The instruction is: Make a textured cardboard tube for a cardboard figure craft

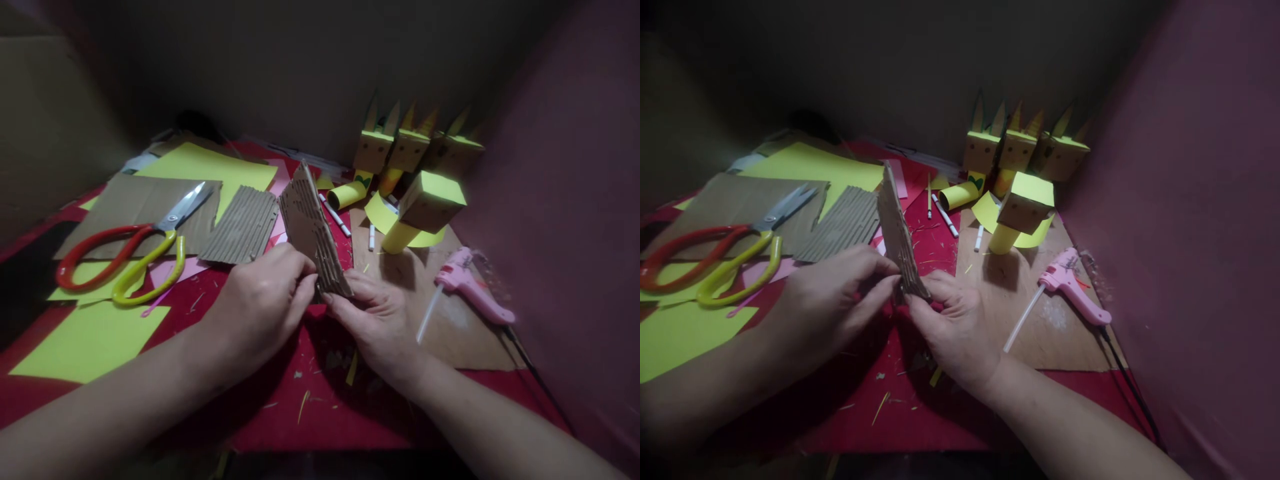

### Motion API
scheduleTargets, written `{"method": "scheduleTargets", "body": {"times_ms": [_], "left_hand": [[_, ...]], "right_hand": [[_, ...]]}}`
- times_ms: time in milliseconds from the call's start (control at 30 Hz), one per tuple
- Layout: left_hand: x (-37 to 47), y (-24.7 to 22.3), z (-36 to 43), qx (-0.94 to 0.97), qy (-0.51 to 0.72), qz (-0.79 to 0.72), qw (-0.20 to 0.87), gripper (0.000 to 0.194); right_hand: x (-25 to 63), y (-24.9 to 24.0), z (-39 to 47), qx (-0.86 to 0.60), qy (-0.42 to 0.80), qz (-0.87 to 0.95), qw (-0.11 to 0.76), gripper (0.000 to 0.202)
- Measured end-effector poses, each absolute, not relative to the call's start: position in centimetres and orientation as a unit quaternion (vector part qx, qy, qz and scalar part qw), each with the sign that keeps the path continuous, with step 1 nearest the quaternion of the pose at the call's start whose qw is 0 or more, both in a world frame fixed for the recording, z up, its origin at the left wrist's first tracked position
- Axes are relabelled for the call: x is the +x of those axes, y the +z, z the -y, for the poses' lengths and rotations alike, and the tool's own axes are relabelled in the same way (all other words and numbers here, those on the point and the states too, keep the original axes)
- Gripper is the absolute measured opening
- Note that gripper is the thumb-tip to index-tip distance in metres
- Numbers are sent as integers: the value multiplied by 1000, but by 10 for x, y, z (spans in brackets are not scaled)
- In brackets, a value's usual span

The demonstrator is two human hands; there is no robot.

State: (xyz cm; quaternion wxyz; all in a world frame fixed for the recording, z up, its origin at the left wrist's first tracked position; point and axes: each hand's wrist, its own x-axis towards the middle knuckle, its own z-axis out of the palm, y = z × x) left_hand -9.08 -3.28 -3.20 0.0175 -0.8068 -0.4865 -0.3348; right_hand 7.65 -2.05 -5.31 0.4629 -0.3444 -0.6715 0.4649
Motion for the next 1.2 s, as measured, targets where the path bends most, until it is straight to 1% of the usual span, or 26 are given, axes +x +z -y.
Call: {"method": "scheduleTargets", "body": {"times_ms": [67, 133, 200, 300, 400, 500, 633, 733, 833, 1000, 1100, 1200], "left_hand": [[-92, -35, 33, -813, -313, 485, 80, 16], [-93, -35, 32, -807, -302, 494, 115, 17], [-95, -33, 31, -801, -319, 497, 98, 15], [-96, -27, 30, -801, -356, 480, 30, 10], [-96, -25, 30, -810, -359, 463, 26, 10], [-94, -30, 31, -825, -342, 448, 43, 12], [-92, -36, 32, -839, -311, 437, 90, 17], [-90, -35, 34, -841, -293, 440, 115, 16], [-90, -32, 36, -835, -303, 436, 142, 15], [-97, -28, 31, -812, -328, 454, 166, 12], [-110, -23, 24, -782, -342, 493, 170, 10], [-127, -14, 18, -726, -355, 555, 197, 9]], "right_hand": [[77, -52, 22, -343, 465, 675, 459, 15], [77, -51, 22, -348, 479, 668, 451, 17], [78, -52, 22, -362, 519, 637, 441, 18], [79, -56, 18, -372, 602, 555, 438, 15], [81, -60, 15, -375, 630, 517, 442, 13], [81, -59, 16, -380, 595, 555, 439, 12], [80, -54, 21, -367, 502, 643, 447, 16], [78, -52, 23, -338, 441, 694, 457, 15], [78, -49, 23, -332, 435, 701, 457, 15], [79, -49, 21, -354, 502, 652, 444, 17], [81, -53, 20, -370, 555, 603, 438, 19], [83, -58, 17, -385, 616, 539, 427, 18]]}}
